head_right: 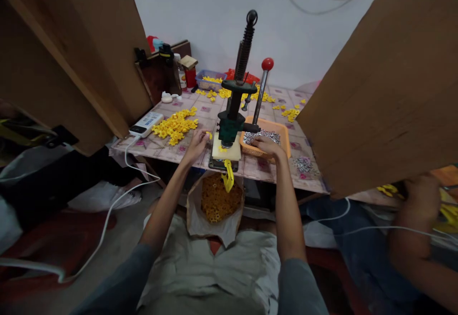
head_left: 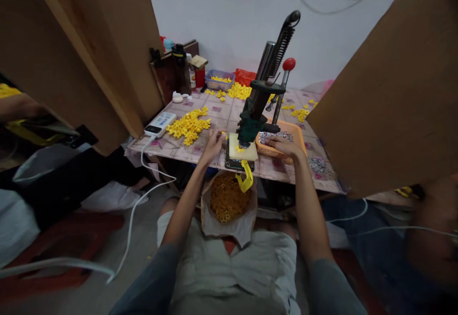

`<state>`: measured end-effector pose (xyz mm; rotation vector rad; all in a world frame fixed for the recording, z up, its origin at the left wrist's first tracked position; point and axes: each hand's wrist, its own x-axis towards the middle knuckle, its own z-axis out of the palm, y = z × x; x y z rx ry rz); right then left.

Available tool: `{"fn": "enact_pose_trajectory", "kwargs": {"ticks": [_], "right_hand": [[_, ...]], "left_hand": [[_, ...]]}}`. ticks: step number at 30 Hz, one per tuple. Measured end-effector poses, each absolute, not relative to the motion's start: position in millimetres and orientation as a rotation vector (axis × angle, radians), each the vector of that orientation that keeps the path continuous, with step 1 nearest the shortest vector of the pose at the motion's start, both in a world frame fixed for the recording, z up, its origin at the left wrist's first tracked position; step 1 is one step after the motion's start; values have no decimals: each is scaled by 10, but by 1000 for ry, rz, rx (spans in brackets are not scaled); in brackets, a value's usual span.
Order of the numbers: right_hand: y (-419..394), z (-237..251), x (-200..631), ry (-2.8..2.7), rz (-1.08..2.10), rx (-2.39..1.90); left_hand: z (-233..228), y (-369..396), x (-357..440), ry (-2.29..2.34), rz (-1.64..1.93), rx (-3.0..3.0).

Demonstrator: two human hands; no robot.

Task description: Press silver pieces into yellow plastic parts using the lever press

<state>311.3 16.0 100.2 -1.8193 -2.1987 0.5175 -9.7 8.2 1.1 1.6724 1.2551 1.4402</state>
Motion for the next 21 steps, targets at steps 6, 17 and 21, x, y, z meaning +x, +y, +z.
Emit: {"fn": "enact_pose_trajectory", "kwargs": {"ticks": [6, 17, 21], "right_hand": [[200, 881, 3141, -2060, 464, -1756], [32, 840, 3178, -1824, 380, -1425], [-170, 745, 2949, -1823, 259, -1255]], "left_hand": [[-11, 59, -69, 904, 1470, 1552], [47, -17, -30, 936, 1371, 1674], [76, -39, 0, 852, 1280, 1636]]}}
